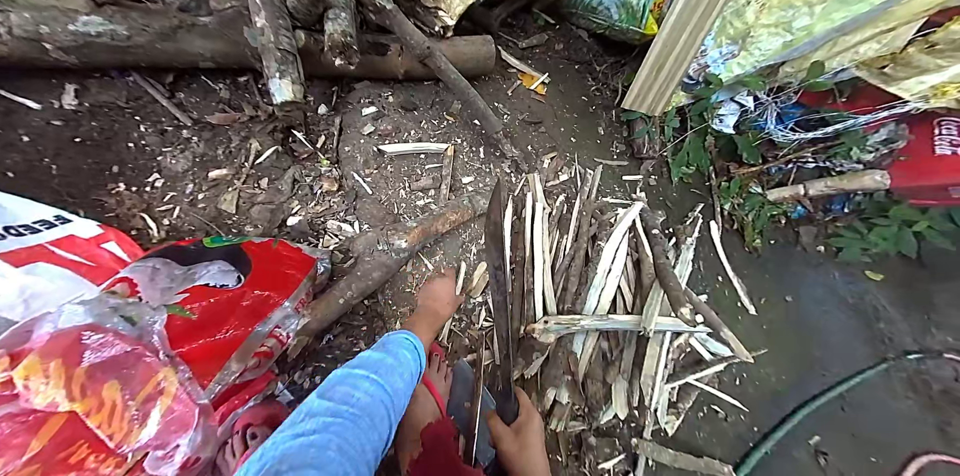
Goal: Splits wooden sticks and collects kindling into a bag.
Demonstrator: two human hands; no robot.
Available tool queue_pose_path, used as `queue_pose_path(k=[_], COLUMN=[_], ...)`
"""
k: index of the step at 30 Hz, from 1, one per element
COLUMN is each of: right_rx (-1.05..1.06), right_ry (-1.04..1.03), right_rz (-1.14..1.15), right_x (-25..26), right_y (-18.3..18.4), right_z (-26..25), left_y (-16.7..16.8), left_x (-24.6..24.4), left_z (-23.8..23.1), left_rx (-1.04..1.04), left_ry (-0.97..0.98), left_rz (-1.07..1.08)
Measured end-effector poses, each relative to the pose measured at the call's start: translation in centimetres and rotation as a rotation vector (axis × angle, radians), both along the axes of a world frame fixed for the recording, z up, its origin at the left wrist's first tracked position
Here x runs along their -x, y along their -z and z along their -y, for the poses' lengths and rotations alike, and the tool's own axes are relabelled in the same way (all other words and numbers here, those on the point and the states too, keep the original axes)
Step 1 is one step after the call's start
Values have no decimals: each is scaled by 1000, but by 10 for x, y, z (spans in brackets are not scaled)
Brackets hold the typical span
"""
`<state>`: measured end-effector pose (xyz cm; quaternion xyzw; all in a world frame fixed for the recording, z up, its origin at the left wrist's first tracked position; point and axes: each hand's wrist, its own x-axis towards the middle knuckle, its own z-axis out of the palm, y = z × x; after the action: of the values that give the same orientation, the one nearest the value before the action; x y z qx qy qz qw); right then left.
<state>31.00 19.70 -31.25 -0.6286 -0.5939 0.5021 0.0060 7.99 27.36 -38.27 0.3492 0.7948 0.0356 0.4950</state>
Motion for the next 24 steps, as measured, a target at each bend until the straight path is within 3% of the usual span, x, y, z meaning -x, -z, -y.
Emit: queue_pose_path(k=[4,8,10,16,24], right_rx=[-29,-60,-71,-138,-238], right_ry=[52,43,14,-114,-192], right_rz=[-74,-94,-99,-66,-2], right_x=[-5,-5,-2,5,-1], right_y=[-8,-17,-21,-27,-28], right_z=[1,-4,-5,2,5], left_y=[-20,-43,-45,-32,-40], left_x=[-1,15,19,17,14], left_z=[-9,4,10,18,5], left_rx=[-40,-439,-525,-443,-370], left_ry=[-8,-131,-154,-59,69], left_rz=[46,127,98,36,3])
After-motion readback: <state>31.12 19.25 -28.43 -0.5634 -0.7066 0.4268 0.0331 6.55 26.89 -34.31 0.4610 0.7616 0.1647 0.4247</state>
